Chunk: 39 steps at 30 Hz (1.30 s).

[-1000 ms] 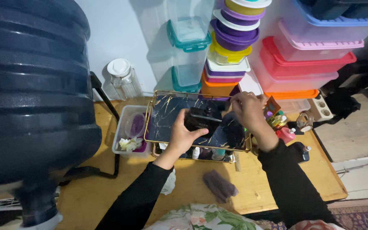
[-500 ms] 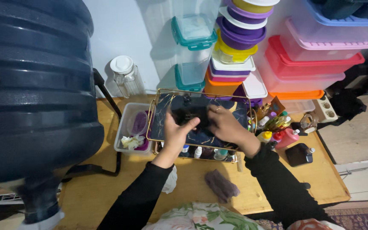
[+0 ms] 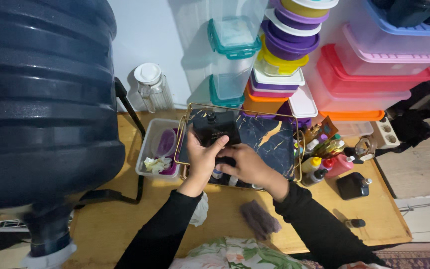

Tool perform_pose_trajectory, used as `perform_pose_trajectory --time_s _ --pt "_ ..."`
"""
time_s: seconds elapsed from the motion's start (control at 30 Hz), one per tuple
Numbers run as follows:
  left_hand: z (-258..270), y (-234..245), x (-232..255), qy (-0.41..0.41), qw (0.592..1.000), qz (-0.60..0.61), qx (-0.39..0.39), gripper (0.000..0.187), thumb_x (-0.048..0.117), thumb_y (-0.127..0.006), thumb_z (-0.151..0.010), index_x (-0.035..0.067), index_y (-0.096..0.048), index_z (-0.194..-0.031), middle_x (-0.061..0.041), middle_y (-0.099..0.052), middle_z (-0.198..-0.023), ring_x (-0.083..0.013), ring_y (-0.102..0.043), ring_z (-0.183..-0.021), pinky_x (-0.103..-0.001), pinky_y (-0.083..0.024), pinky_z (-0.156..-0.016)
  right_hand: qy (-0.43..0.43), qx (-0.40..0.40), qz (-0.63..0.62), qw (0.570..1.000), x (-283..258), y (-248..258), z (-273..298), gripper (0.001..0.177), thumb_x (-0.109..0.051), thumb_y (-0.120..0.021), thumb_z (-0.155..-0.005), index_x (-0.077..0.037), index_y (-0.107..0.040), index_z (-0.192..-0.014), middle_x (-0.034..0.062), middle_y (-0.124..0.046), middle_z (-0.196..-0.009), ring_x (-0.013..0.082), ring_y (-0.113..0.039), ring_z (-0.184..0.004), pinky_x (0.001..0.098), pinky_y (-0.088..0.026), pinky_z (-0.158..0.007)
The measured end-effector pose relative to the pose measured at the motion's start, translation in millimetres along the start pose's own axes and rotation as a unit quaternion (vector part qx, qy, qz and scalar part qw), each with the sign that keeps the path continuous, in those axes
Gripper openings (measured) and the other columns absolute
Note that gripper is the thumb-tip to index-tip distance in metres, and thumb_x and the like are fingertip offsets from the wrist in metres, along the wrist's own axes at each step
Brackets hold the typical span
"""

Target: The person wipes a black marble-patterned tray with a cloth, then picks up several small bottles from a wire rack and wipes each one before placing them on the tray. The person continues to wipe and arrange the bottles on the tray.

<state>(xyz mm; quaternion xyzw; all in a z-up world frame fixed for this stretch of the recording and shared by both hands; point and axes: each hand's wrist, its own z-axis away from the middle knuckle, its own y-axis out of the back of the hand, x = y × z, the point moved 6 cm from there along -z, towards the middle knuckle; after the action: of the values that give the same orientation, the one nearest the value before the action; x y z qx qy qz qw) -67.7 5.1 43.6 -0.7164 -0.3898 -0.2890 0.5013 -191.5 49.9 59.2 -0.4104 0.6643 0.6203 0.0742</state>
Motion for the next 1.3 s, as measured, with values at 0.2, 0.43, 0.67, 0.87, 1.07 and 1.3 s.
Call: perform_pose_trajectory --time_s 0.2,0.43,0.67,0.87,1.07,1.3 --pt "-0.6 2.3 -5.9 -0.017 1.000 0.006 -0.017 0.058 0.000 -0.085 -0.082 0.003 -0.050 -0.129 -0.008 -0.066 -0.116 -0.0161 -0.067 -0.101 -0.031 -0.058 -0.088 -0.192 0.000 0.048 0.980 43.4 -2.5 3.9 0.033 -0.032 -0.073 -0.094 -0.001 -0.072 -0.105 0.0223 -0.072 -0.104 0.0409 -0.070 -0.097 0.0447 -0.056 -0.084" --pt "4.3 -7.1 -7.5 -0.046 0.987 -0.135 -0.080 0.066 0.008 -0.090 -0.080 0.003 -0.050 -0.131 -0.008 -0.068 -0.121 -0.0178 -0.066 -0.112 -0.033 -0.055 -0.100 -0.084 0.263 -0.077 0.958 30.5 96.7 19.7 0.048 0.000 -0.070 -0.090 -0.003 -0.063 -0.138 0.0177 -0.062 -0.112 0.0240 -0.064 -0.100 0.0360 -0.051 -0.089" --pt "3.6 -10.0 -9.4 -0.027 0.973 -0.208 -0.096 0.069 0.012 -0.092 -0.073 0.005 -0.053 -0.129 -0.007 -0.072 -0.113 -0.0163 -0.070 -0.106 -0.032 -0.057 -0.093 0.054 0.266 -0.051 0.961 -35.0 109.3 14.8 0.039 0.002 -0.075 -0.088 -0.001 -0.062 -0.125 0.0135 -0.068 -0.119 0.0228 -0.065 -0.112 0.0344 -0.051 -0.100" --pt "4.0 -10.8 -7.5 -0.051 0.966 -0.227 -0.109 0.063 0.010 -0.093 -0.072 0.004 -0.057 -0.122 -0.008 -0.072 -0.112 -0.0166 -0.070 -0.105 -0.032 -0.057 -0.092 0.082 0.238 0.011 0.968 -48.9 99.4 7.2 0.043 0.001 -0.076 -0.086 -0.004 -0.066 -0.129 0.0173 -0.067 -0.126 0.0321 -0.067 -0.119 0.0359 -0.050 -0.102" --pt "1.6 -11.3 -13.5 -0.033 0.980 -0.151 -0.125 0.063 0.012 -0.092 -0.075 0.005 -0.052 -0.124 -0.005 -0.072 -0.113 -0.0135 -0.069 -0.106 -0.031 -0.056 -0.094 0.073 0.258 0.015 0.963 -57.0 92.2 12.7 0.057 0.001 -0.075 -0.087 -0.003 -0.058 -0.141 0.0207 -0.062 -0.136 0.0346 -0.065 -0.123 0.0363 -0.050 -0.103" --pt "-4.8 -6.6 -19.6 -0.001 0.980 -0.180 -0.089 0.065 0.011 -0.092 -0.074 0.004 -0.052 -0.125 -0.006 -0.071 -0.112 -0.0139 -0.068 -0.104 -0.031 -0.056 -0.094 0.066 0.390 0.073 0.915 -47.4 69.4 68.9 0.031 0.000 -0.068 -0.088 0.003 -0.057 -0.117 0.0199 -0.061 -0.114 0.0348 -0.064 -0.101 0.0392 -0.053 -0.088"
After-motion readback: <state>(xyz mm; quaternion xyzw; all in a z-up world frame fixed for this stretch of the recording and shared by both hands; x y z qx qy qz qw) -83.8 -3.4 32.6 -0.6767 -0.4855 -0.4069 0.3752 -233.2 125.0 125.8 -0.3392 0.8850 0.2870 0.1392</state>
